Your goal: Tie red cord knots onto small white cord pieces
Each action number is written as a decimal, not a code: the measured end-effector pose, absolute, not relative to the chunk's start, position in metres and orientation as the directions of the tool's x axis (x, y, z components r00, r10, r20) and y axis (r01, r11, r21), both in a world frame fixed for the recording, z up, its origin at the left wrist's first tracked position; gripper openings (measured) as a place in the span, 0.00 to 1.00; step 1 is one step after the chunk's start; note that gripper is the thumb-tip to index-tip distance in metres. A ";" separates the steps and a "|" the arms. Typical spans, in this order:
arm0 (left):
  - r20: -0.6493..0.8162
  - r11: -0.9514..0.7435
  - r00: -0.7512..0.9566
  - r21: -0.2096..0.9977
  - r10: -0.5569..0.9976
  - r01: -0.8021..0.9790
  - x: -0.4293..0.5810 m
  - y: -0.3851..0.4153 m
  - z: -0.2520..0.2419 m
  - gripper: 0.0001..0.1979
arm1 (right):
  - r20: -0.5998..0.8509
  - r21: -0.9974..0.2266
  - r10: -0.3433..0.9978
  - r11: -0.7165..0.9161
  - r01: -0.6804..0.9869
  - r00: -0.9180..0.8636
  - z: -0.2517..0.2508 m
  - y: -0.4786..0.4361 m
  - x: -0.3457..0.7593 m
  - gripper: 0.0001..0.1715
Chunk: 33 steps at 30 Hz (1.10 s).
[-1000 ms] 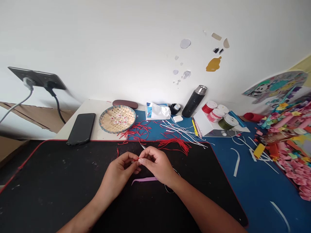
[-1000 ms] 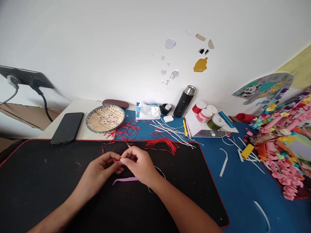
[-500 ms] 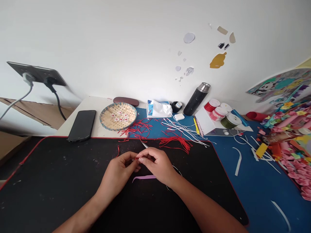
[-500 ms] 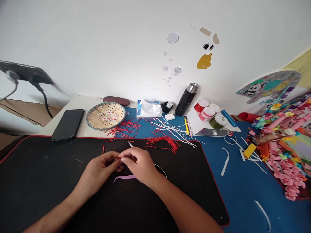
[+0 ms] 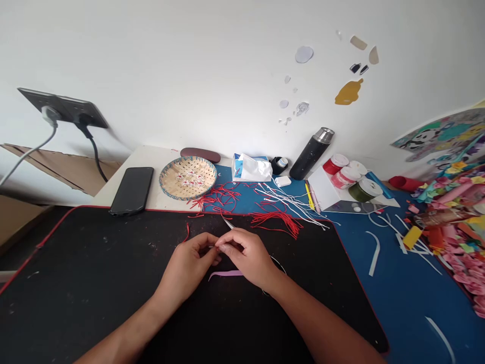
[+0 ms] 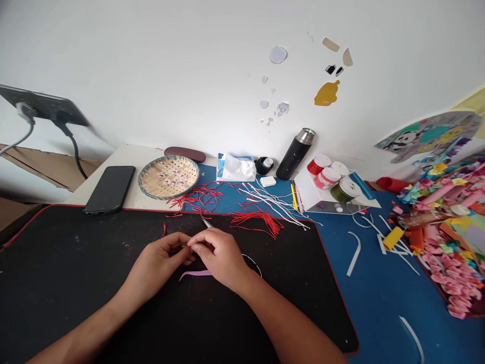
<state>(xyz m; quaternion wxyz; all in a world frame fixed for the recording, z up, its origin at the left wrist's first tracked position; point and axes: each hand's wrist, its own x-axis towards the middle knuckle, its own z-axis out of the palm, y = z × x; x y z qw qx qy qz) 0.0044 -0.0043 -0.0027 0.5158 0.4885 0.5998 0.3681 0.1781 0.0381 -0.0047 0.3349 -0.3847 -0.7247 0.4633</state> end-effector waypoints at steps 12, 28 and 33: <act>-0.235 0.233 0.068 0.972 0.970 0.037 0.004 -0.004 0.000 0.14 | 0.038 -0.971 0.880 0.144 0.190 -0.474 -0.002 0.039 0.181 0.06; -0.250 0.249 0.064 0.968 0.966 0.019 0.006 -0.003 0.003 0.10 | -0.009 -0.978 0.880 0.091 0.187 -0.475 0.003 0.040 0.183 0.06; -0.251 0.250 0.053 0.968 0.967 0.017 0.006 -0.004 0.003 0.12 | -0.011 -0.978 0.880 0.088 0.187 -0.474 0.004 0.041 0.183 0.06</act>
